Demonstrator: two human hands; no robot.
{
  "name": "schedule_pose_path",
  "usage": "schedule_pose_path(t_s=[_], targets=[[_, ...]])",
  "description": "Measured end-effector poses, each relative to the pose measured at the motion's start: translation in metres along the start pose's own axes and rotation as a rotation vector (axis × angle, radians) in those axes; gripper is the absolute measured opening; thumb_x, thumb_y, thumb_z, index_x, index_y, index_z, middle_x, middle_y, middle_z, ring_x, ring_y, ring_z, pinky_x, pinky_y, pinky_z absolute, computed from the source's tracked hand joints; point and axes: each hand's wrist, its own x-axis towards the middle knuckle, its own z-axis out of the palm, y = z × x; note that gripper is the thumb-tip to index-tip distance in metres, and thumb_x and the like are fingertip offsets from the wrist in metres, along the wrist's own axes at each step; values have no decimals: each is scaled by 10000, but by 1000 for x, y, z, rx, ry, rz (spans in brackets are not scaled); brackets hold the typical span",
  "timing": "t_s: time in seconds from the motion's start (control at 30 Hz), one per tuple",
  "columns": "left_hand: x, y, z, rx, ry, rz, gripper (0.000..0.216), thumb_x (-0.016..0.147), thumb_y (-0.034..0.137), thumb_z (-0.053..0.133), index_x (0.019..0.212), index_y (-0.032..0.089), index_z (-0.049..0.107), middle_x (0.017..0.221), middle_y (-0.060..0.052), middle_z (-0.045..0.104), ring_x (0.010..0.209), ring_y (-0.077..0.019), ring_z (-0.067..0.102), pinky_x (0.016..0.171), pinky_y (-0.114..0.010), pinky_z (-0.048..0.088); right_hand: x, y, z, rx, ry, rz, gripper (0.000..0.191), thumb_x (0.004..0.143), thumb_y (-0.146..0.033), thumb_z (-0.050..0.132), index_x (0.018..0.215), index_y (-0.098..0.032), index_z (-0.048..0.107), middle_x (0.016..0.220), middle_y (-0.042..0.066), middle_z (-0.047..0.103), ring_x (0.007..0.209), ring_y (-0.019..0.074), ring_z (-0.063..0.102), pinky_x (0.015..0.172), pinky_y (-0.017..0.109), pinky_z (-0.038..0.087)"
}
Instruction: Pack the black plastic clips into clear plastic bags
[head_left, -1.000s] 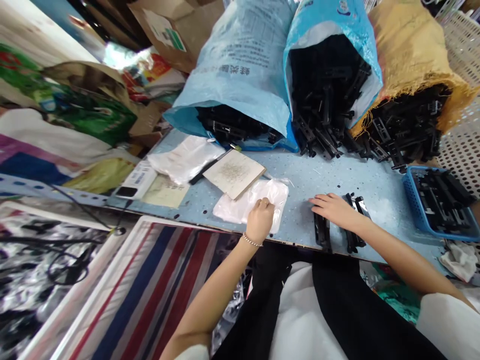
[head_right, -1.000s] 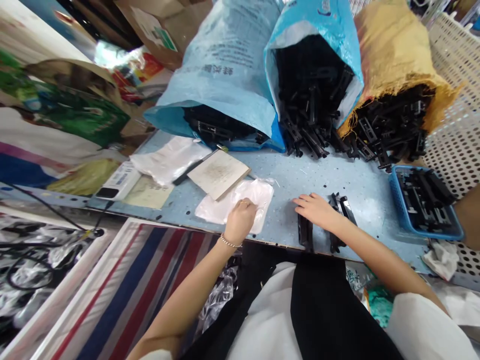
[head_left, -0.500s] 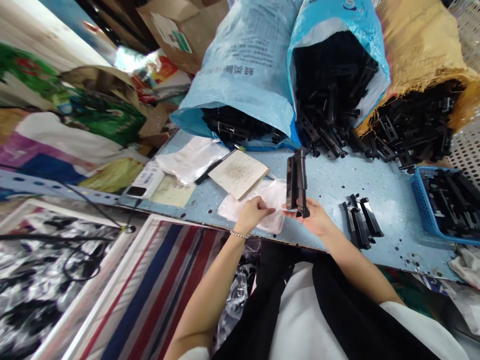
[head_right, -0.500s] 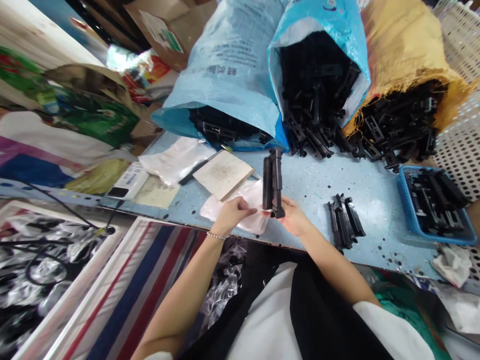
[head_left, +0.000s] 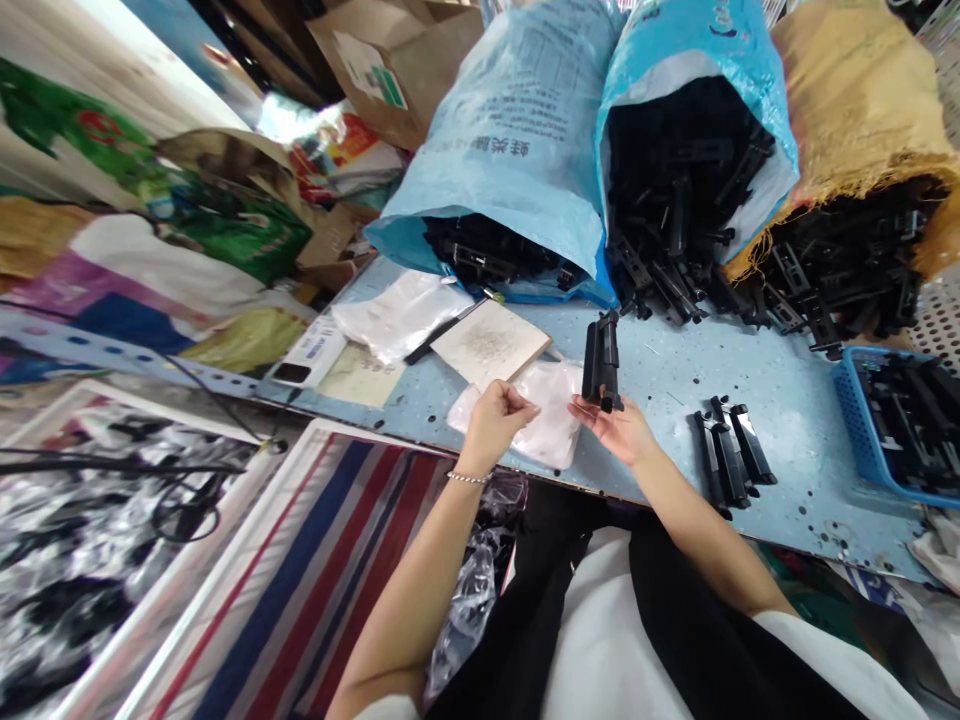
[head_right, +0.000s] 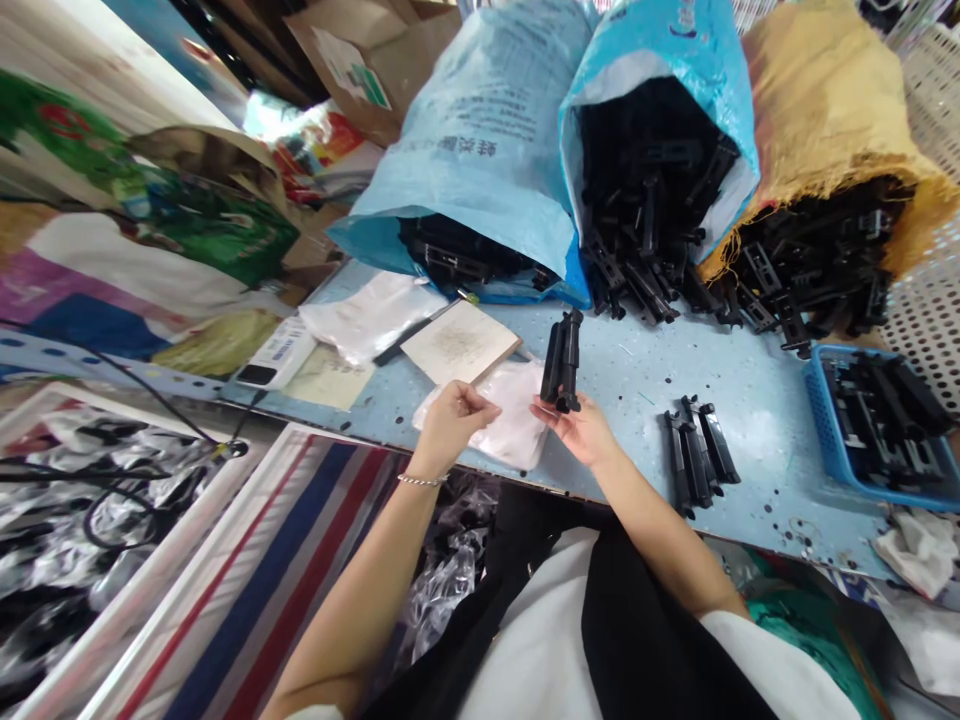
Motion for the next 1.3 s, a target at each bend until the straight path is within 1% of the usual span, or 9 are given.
schedule_pose_path(t_s=[0.23,0.4,0.57,0.7,0.87,1.0,1.13,1.23,1.3], targets=[[-1,-14,30,155,-85,9,360,630,244,733,721,225,385,610,86,482,561,-95,459,547,-219,374,11,5,16,36,-49,37,301,627,-243,869,808,-223,630,871,-7,740,931,225,704,919,495,577],[-11,-3,12,276,-121,196,78,791,184,588,762,204,519,805,-25,668,768,-170,627,729,-301,504,15,8,0,-22,46,21,338,604,-301,894,819,-220,647,871,11,741,943,237,708,804,414,603],[-17,18,-3,874,-95,362,303,780,3,435,775,155,698,926,-156,707,1000,-302,648,851,-419,518,7,4,0,-129,78,-16,324,615,-357,882,837,-218,691,923,31,752,935,217,695,815,376,585],[-9,20,-9,762,-258,388,368,799,24,416,864,181,743,989,-93,739,966,-238,682,895,-375,546,3,2,1,-239,109,-69,279,648,-386,849,826,-221,711,881,21,752,879,186,686,826,322,551],[-9,16,-16,848,-223,425,406,792,15,405,936,138,765,998,-138,742,1011,-283,671,938,-443,533,-3,-1,-3,-279,137,-72,267,644,-386,840,791,-222,688,807,5,736,893,198,689,848,319,532],[-10,14,-13,644,-161,395,395,876,146,464,1190,173,703,1245,-110,683,1048,-236,662,971,-400,531,-30,-8,-9,-139,70,81,286,658,-381,831,812,-214,658,793,15,724,785,201,697,788,357,573],[-2,7,-10,481,-112,325,435,868,189,497,1274,168,650,1328,-135,620,832,-165,665,855,-350,566,-59,-1,-21,72,-87,511,324,739,-395,779,948,-186,646,931,39,720,709,129,671,619,237,562],[-5,4,-9,435,-76,363,442,893,170,459,1301,185,629,1339,-132,602,1028,-192,659,938,-354,544,-63,16,-30,172,-160,787,282,844,-352,693,1019,-140,633,842,28,695,635,85,633,543,160,528],[-18,5,-6,444,-81,415,436,924,159,440,1323,202,613,1360,-124,589,1217,-215,593,1055,-387,487,-57,26,-32,206,-157,807,270,883,-345,651,1030,-120,631,769,12,674,577,69,596,507,138,511]])
